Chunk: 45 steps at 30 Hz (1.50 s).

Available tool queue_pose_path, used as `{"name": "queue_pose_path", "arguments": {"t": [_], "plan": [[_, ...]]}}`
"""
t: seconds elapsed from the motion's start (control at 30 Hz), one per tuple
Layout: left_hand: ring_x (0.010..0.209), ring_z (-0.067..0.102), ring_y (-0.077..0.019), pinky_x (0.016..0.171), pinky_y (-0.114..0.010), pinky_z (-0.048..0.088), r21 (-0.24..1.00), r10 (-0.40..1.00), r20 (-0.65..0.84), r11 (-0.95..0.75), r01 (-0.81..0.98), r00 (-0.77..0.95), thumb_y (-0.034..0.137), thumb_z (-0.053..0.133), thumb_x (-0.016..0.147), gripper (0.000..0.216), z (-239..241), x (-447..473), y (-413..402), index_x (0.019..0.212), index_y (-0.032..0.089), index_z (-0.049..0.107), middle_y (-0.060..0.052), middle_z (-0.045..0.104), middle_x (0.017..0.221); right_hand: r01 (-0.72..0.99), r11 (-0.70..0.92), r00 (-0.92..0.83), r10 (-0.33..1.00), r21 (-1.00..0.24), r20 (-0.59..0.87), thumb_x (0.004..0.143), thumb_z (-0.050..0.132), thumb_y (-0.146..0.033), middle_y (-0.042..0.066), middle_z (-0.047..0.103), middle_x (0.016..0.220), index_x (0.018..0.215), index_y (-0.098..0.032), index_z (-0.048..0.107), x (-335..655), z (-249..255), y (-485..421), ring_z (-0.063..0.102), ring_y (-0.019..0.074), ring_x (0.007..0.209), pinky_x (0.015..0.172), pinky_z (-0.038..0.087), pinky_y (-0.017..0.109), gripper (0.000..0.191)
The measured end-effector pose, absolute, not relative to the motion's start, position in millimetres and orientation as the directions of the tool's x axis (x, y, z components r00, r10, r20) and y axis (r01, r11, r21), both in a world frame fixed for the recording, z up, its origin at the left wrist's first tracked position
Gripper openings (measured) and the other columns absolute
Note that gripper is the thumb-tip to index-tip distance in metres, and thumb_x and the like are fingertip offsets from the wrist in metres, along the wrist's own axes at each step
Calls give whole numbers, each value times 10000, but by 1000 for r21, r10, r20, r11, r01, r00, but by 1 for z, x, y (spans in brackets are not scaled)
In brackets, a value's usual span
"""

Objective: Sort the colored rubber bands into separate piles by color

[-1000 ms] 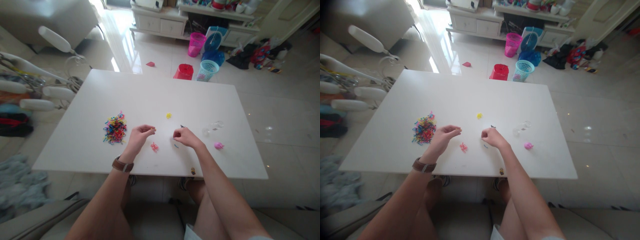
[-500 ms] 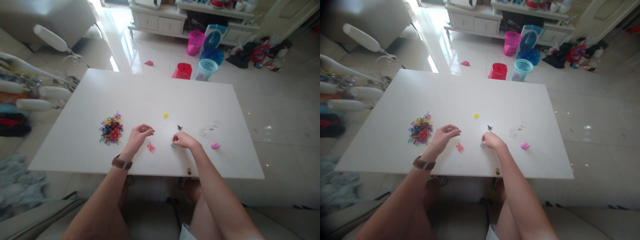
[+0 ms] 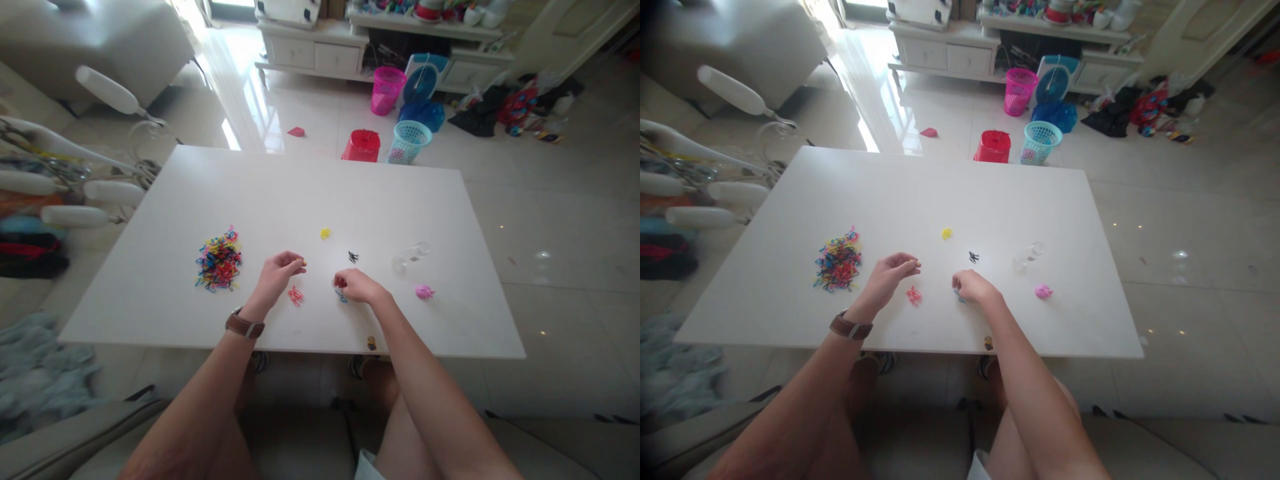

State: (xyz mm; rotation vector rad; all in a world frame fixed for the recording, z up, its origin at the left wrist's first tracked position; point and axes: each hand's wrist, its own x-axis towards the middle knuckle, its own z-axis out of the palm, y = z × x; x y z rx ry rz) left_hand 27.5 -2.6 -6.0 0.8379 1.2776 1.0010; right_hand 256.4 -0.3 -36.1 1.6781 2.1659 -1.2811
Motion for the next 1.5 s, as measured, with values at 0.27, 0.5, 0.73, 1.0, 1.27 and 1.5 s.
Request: {"name": "queue_pose_path", "arguments": {"t": [0.27, 0.5, 0.73, 1.0, 1.27, 1.5], "plan": [[737, 687, -161, 850, -347, 573, 920, 923, -385, 384, -76, 7, 401, 814, 673, 305, -10, 26, 5, 800, 143, 710, -56, 725, 812, 935, 101, -309, 700, -339, -644, 773, 637, -33, 107, 783, 1006, 986, -150, 773, 261, -31, -5, 706, 192, 903, 729, 461, 221, 279], [732, 687, -159, 858, -357, 578, 926, 928, -372, 371, -74, -7, 400, 807, 680, 294, -12, 30, 5, 789, 147, 703, -54, 721, 810, 954, 99, -271, 684, -282, -677, 763, 648, -67, 145, 790, 931, 881, -138, 798, 254, -37, -11, 719, 223, 836, 660, 441, 253, 204], [748, 697, -169, 845, -353, 580, 929, 929, -369, 370, -36, 22, 388, 769, 721, 279, -15, 31, 7, 830, 134, 732, -77, 735, 843, 945, 89, -275, 735, -314, -620, 824, 617, -106, 116, 785, 983, 933, -174, 784, 255, -33, -8, 702, 203, 905, 730, 436, 249, 211], [763, 706, -175, 830, -346, 592, 942, 944, -330, 330, 65, -16, 337, 717, 752, 275, -28, 25, 8, 927, 144, 808, -97, 775, 938, 922, 71, -291, 774, -380, -562, 819, 631, -133, 73, 765, 1004, 1011, -195, 743, 251, -27, -5, 676, 176, 893, 737, 427, 236, 232], [766, 729, -190, 740, -305, 578, 920, 966, -208, 248, 304, -156, 255, 725, 782, 229, -57, 56, 50, 966, 139, 796, -94, 789, 855, 871, 36, -324, 792, -489, -518, 797, 632, -153, 61, 751, 973, 1096, -187, 719, 251, -14, -2, 661, 158, 833, 722, 430, 228, 313], [886, 736, -209, 893, -330, 553, 857, 967, -107, 207, 472, -230, 167, 711, 808, 114, -64, 98, 110, 882, 162, 796, -102, 794, 937, 866, 22, -319, 793, -499, -519, 789, 697, -253, 47, 738, 948, 1108, -211, 716, 263, -9, 0, 656, 169, 840, 745, 431, 239, 322]]}}
